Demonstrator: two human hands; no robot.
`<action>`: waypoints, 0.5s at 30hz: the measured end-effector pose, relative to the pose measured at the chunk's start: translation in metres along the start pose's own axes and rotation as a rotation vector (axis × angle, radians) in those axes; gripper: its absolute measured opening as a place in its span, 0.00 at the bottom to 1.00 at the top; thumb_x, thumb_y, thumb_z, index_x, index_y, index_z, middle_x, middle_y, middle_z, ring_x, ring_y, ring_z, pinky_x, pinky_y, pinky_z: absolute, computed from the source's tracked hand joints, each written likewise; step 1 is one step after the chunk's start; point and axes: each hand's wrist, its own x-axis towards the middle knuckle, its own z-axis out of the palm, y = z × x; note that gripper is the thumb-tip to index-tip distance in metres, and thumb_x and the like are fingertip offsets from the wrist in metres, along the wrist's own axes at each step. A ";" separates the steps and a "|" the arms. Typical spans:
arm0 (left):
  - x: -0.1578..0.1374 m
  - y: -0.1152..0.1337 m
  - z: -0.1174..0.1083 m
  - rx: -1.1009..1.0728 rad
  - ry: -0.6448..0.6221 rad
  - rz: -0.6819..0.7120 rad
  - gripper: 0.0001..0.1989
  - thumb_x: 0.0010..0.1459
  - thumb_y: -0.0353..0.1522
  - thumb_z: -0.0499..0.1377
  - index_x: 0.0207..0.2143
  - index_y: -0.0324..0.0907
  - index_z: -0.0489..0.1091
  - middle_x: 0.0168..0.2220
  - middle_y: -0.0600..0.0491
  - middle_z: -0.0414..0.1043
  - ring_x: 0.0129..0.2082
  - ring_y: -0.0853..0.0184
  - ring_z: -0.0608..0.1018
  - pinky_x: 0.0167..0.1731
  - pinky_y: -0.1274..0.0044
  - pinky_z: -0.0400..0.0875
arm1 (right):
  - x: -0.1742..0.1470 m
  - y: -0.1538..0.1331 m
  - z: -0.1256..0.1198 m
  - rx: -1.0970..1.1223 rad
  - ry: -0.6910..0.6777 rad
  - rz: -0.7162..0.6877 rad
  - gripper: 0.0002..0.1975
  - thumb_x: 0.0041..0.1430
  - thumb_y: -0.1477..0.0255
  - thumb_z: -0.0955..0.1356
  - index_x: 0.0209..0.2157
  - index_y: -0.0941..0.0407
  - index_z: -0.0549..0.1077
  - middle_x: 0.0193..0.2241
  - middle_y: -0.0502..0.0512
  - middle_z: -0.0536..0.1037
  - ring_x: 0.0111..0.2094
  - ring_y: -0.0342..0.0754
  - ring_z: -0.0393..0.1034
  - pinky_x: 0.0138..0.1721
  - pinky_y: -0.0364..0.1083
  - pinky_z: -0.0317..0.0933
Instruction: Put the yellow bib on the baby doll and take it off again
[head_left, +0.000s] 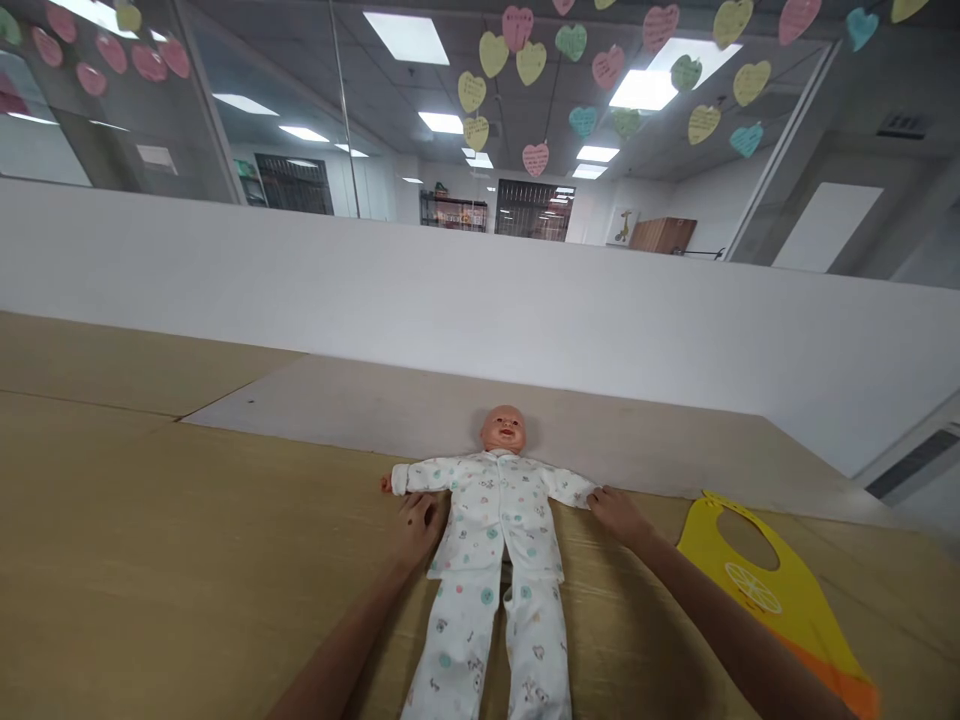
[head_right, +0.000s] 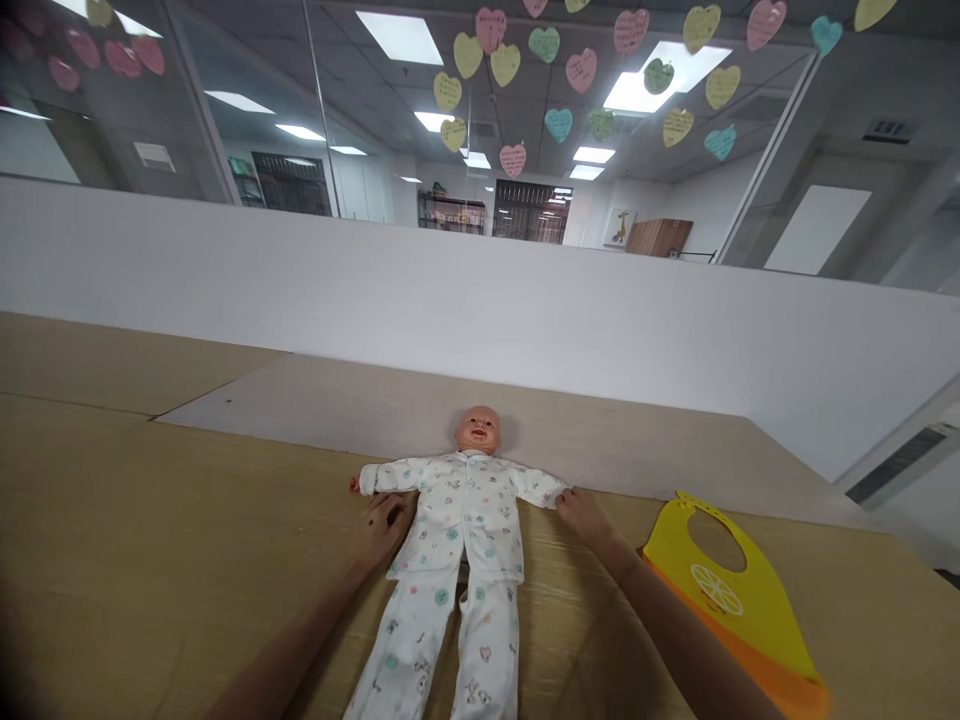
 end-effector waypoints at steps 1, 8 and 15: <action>0.000 0.000 0.000 0.002 -0.003 0.000 0.09 0.58 0.28 0.52 0.28 0.43 0.69 0.32 0.48 0.75 0.35 0.62 0.76 0.38 0.71 0.69 | 0.001 -0.001 0.000 0.002 0.004 0.004 0.16 0.57 0.86 0.62 0.38 0.59 0.78 0.39 0.62 0.80 0.42 0.51 0.74 0.41 0.44 0.64; 0.000 0.002 -0.002 0.017 -0.031 -0.035 0.08 0.58 0.27 0.52 0.29 0.42 0.71 0.34 0.47 0.76 0.37 0.61 0.77 0.39 0.71 0.68 | 0.007 -0.012 -0.006 -0.074 -0.015 0.024 0.16 0.57 0.87 0.62 0.33 0.59 0.80 0.37 0.63 0.81 0.41 0.53 0.74 0.37 0.45 0.64; 0.000 0.004 -0.004 -0.014 -0.040 -0.043 0.09 0.58 0.26 0.51 0.30 0.43 0.69 0.34 0.46 0.76 0.38 0.60 0.77 0.40 0.69 0.69 | 0.011 -0.012 -0.008 -0.109 0.018 0.042 0.13 0.55 0.86 0.65 0.31 0.59 0.80 0.35 0.63 0.80 0.42 0.56 0.73 0.36 0.47 0.62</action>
